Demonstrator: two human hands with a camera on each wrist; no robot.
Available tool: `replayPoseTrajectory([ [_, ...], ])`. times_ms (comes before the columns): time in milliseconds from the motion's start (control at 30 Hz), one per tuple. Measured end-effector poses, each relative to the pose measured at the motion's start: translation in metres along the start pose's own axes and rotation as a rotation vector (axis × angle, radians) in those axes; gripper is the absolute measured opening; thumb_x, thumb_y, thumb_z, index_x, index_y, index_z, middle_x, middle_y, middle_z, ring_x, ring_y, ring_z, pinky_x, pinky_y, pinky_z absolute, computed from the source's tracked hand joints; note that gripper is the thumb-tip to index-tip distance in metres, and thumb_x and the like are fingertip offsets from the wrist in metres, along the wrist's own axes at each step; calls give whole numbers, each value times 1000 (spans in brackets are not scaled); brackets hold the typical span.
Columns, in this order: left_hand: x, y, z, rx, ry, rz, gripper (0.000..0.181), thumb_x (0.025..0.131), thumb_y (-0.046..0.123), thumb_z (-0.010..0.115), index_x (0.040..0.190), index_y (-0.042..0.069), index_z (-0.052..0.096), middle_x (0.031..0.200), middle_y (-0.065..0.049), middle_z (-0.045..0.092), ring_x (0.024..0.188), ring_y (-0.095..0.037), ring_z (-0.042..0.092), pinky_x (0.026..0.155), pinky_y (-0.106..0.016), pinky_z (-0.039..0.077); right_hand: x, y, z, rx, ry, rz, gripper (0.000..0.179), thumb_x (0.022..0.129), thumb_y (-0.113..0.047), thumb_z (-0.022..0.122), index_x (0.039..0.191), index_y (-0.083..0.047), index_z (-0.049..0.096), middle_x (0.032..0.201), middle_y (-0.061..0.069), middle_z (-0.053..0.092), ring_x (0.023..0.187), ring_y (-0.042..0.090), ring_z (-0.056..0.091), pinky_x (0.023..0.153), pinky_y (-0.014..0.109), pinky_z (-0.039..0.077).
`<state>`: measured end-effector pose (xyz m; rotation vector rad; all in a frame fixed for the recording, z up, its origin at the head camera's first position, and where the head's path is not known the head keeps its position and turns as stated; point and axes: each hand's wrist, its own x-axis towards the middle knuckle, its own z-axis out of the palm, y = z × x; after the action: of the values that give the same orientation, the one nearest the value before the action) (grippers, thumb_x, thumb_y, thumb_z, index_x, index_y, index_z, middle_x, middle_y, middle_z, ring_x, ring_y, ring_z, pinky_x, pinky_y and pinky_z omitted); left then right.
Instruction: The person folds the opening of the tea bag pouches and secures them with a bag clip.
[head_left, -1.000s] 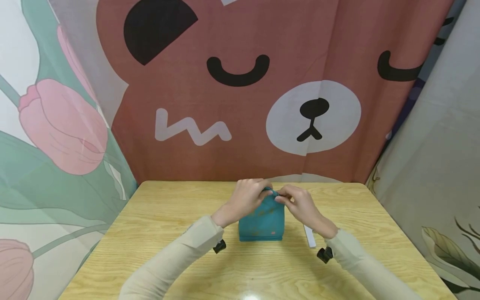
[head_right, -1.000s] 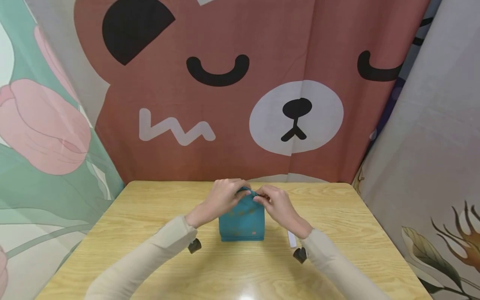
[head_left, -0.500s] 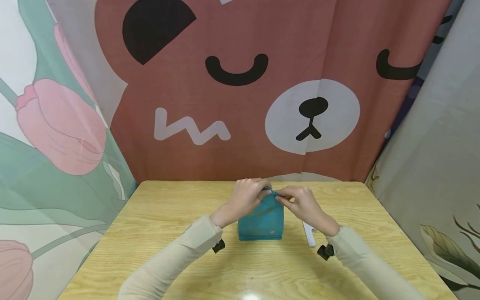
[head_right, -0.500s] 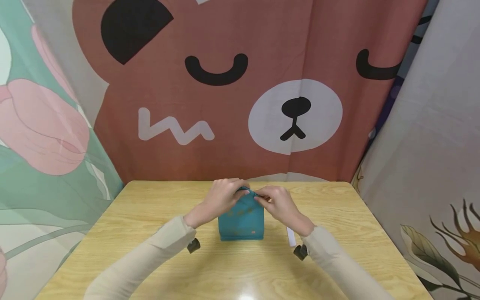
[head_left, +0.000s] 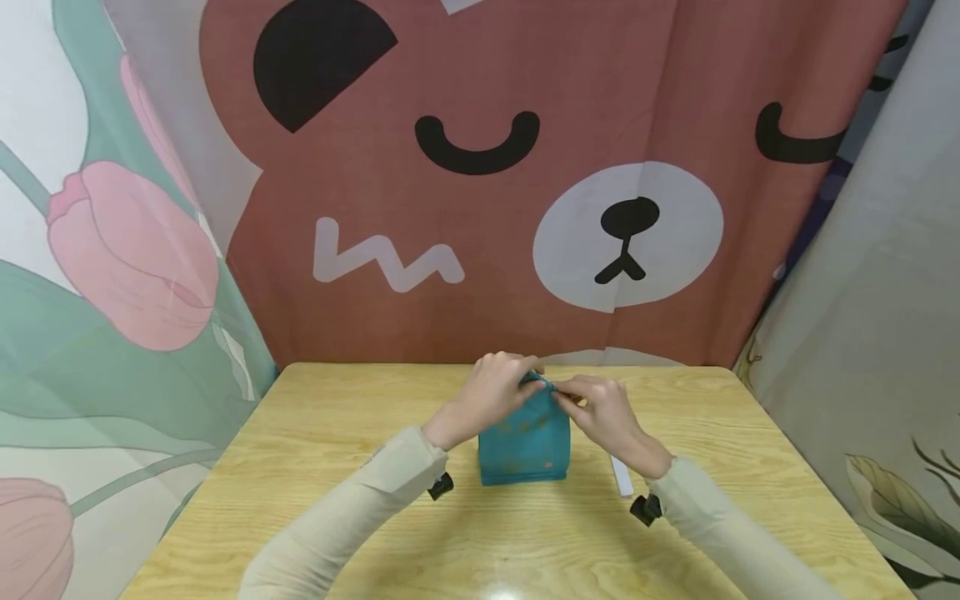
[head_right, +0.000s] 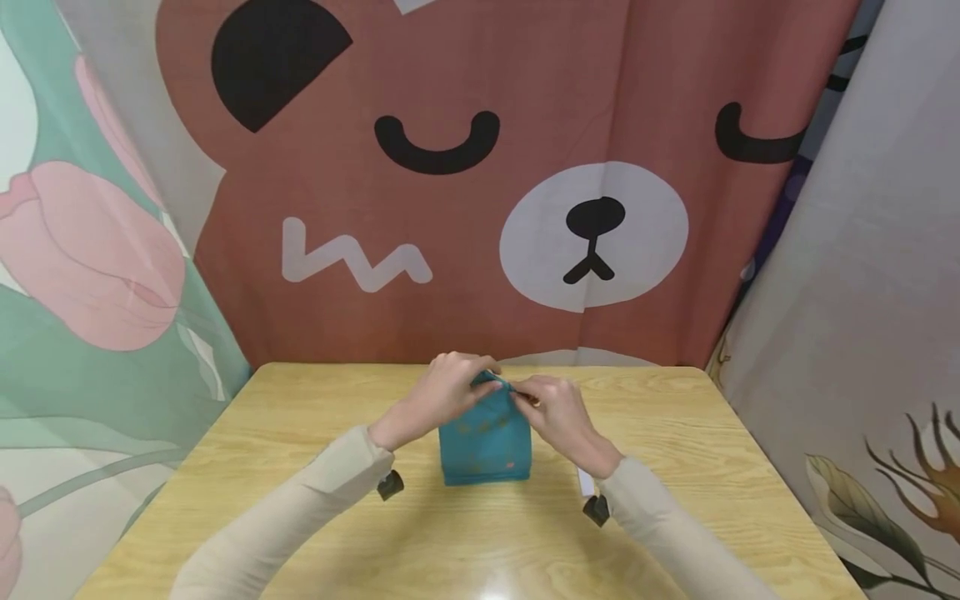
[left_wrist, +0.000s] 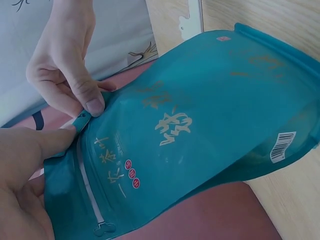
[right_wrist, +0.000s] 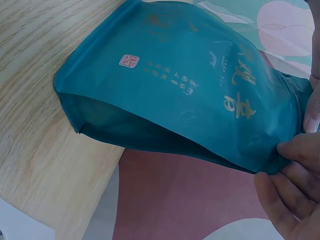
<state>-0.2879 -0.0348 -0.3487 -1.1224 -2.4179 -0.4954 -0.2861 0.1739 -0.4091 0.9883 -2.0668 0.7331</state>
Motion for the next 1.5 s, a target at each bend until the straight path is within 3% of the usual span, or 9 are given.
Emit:
replayPoseTrajectory([
  [600, 4, -2, 1, 1, -34, -21, 14, 93, 21, 72, 102, 10, 75, 90, 0, 73, 69, -9, 66, 57, -15, 45, -3, -2, 6, -84, 55, -42, 20, 78, 5, 80, 98, 2, 77, 76, 6, 70, 56, 11, 61, 47, 19, 45],
  [800, 4, -3, 3, 8, -24, -29, 22, 95, 30, 70, 101, 10, 77, 87, 0, 73, 56, -5, 57, 46, -16, 39, -4, -4, 9, -135, 72, -72, 13, 78, 5, 79, 91, 2, 77, 72, 5, 66, 55, 13, 59, 47, 24, 45],
  [1033, 3, 0, 3, 4, -13, -50, 19, 94, 28, 70, 98, 12, 78, 80, 2, 71, 51, 0, 48, 45, -17, 36, -4, -4, 12, -159, 81, -91, 13, 75, 6, 80, 82, -2, 72, 72, 4, 63, 56, 15, 58, 48, 26, 45],
  [1500, 5, 1, 2, -79, -33, -121, 14, 93, 21, 72, 98, 10, 78, 89, -1, 74, 61, -5, 59, 49, -17, 41, -4, -5, 15, -238, 84, -133, 15, 74, 5, 81, 81, -3, 71, 71, 4, 60, 55, 13, 53, 48, 28, 45],
])
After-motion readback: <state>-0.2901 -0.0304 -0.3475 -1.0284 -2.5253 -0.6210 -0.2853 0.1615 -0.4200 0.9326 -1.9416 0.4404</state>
